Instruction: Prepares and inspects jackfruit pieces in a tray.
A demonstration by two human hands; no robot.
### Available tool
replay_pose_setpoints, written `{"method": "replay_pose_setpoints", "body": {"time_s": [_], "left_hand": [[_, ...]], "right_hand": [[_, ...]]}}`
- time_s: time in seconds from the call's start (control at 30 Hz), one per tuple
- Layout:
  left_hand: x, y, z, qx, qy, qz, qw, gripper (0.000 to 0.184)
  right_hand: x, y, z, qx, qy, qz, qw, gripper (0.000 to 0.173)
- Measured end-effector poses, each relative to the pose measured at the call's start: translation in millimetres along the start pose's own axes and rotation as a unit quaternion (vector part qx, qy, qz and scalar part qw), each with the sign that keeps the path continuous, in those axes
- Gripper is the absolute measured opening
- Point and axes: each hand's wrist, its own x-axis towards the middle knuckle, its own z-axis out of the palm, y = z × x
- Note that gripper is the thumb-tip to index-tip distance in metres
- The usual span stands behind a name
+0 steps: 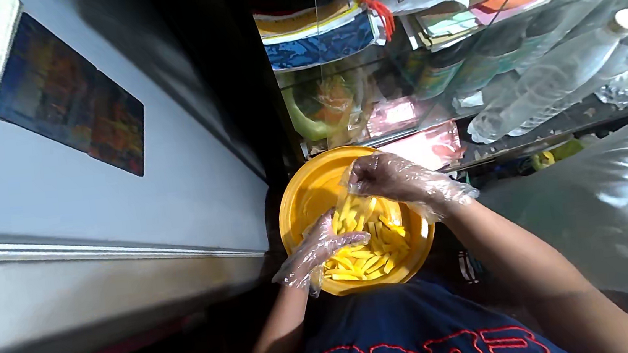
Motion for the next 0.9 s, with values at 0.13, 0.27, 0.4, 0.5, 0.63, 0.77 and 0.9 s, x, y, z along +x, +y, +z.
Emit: {"method": "replay_pose_setpoints", "body": {"time_s": [0.13,0.27,0.4,0.5,0.63,0.77,0.9], "left_hand": [[0,-5,4,-0.112,-0.022,0.033,0.993,0.056],[4,-9,7,-0.12,-0.017,0.017,0.993,0.053],[6,-12,6,-0.122,-0.018,0.006,0.992,0.054],[8,-12,6,-0.142,-0.02,0.008,0.99,0.045],[8,-9,7,-0.11,-0.008,0.003,0.994,0.046],[11,-13,7,-0.191,-0.025,0.022,0.981,0.037],[7,-8,6,-0.178,-0.021,0.014,0.984,0.032]], "right_hand": [[6,-2,12,-0.024,-0.029,-0.025,0.999,0.008],[2,-6,17,-0.125,-0.07,-0.046,0.989,0.011],[5,-1,5,-0.15,-0.083,-0.023,0.985,0.019],[7,0,2,-0.198,-0.11,0.016,0.974,0.022],[11,0,8,-0.161,-0.133,0.025,0.978,0.018],[14,12,4,-0.113,-0.129,-0.015,0.985,0.017],[10,18,-4,-0.143,-0.172,-0.034,0.974,0.024]]}}
